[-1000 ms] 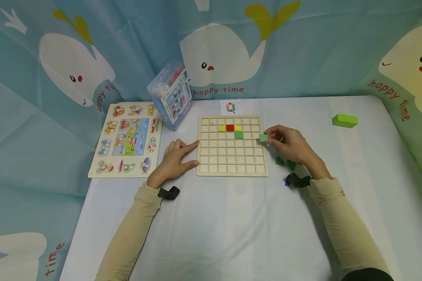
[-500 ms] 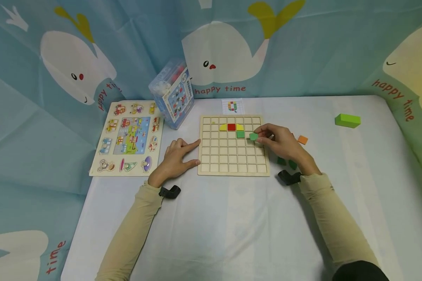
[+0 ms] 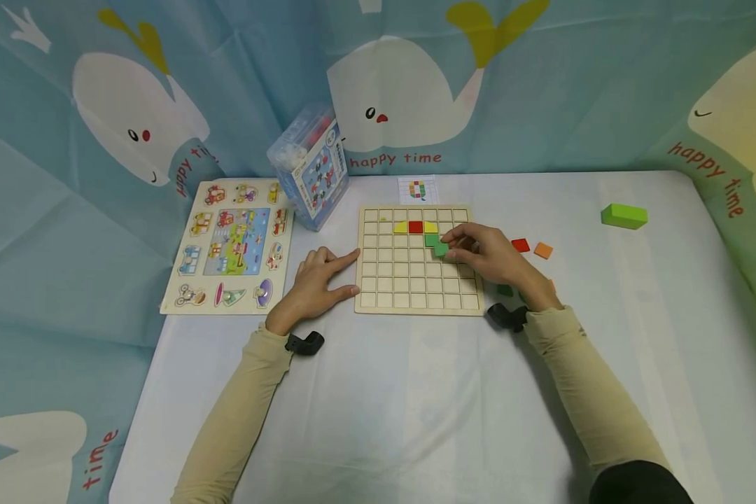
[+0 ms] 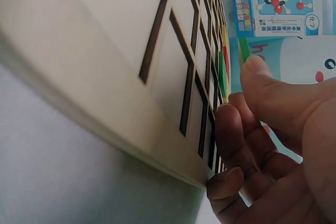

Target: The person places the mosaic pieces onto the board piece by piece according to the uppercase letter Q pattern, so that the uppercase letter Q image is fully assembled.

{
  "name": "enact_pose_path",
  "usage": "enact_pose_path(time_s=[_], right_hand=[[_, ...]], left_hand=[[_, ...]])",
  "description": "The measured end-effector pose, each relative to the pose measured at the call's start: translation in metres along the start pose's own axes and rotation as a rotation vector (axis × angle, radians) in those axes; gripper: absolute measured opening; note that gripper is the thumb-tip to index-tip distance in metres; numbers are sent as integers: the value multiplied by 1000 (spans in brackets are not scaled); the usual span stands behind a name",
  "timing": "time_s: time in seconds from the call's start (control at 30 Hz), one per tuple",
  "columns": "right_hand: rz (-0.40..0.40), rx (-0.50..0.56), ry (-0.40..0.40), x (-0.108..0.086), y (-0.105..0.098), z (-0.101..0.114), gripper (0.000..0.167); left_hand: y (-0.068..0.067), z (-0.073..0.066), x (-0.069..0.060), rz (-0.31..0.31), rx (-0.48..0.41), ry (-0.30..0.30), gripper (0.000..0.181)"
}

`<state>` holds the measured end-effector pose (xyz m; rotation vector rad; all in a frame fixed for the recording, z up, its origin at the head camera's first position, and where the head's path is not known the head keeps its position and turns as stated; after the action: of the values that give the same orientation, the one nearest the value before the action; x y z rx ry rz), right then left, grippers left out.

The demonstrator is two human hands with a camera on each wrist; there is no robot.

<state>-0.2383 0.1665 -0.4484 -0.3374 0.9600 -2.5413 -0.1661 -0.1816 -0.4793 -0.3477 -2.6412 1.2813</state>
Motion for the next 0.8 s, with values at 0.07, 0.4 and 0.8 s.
enact_pose_path(time_s=[0.07,0.4,0.8], right_hand=[[7,-3,-6,1,1,1,27],[38,-29,-10,6,5,6,24],[79,-73,13,10,9,8,23]], left_hand=[[0,0,0,1,-1,-2,73],[1,1,1,1,-8,-7,73],[0,0,1,0,-3,-5,74]])
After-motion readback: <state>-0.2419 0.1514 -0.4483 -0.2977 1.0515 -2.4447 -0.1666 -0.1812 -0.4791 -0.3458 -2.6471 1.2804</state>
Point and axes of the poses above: each hand's wrist, its own x-axis towards the middle knuckle, its own y-axis out of the palm, z = x × y, the point moved 2 cm from there along x, towards the middle knuckle, and after that the axes turned 6 degrees about -z, right-handed, at the moved point
